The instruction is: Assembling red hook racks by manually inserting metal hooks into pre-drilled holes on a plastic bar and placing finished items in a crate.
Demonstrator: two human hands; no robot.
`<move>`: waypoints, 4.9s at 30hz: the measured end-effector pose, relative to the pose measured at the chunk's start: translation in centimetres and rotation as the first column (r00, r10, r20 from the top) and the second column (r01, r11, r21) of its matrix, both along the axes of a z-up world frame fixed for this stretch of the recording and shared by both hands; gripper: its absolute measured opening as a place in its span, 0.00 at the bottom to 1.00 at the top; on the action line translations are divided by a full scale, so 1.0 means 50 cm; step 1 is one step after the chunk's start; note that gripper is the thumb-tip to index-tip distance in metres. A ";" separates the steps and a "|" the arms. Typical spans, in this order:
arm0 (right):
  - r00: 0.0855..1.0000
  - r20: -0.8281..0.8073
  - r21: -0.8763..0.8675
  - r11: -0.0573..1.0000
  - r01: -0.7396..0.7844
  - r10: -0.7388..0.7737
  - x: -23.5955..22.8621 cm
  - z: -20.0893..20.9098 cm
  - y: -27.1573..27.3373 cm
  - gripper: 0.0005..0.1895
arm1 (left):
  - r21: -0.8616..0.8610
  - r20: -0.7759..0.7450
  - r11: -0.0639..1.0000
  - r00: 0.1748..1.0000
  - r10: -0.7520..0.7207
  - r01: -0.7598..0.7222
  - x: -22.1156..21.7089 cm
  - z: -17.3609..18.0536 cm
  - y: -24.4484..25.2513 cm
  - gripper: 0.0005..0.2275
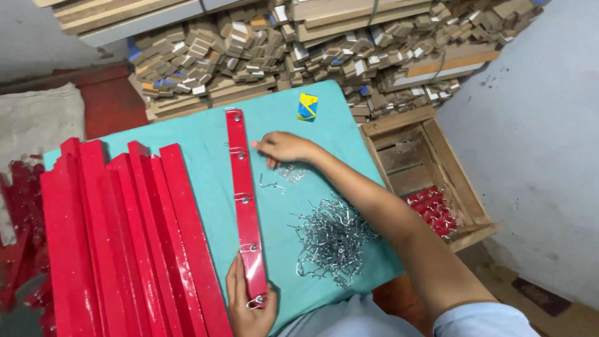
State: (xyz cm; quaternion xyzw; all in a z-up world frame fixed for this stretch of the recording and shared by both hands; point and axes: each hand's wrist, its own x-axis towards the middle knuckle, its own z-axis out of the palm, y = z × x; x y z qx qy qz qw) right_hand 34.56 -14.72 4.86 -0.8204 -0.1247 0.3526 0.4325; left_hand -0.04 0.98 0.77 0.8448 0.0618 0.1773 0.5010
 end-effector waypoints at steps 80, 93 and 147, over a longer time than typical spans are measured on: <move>0.632 -0.122 0.237 0.596 0.767 -0.765 -0.209 -0.641 -1.194 0.14 | -0.226 -0.577 0.757 0.542 -0.611 0.613 0.551 -0.299 -0.943 0.21; 0.861 0.045 -0.476 0.747 0.464 -0.506 -0.204 -0.880 -1.175 0.15 | -0.395 -0.651 0.786 0.458 -0.605 0.476 0.500 -0.499 -0.877 0.24; 0.643 0.195 -0.464 0.508 0.726 -0.740 -0.342 -0.683 -1.069 0.27 | 0.132 -0.970 0.329 0.190 -0.151 0.935 0.490 -0.466 -0.921 0.42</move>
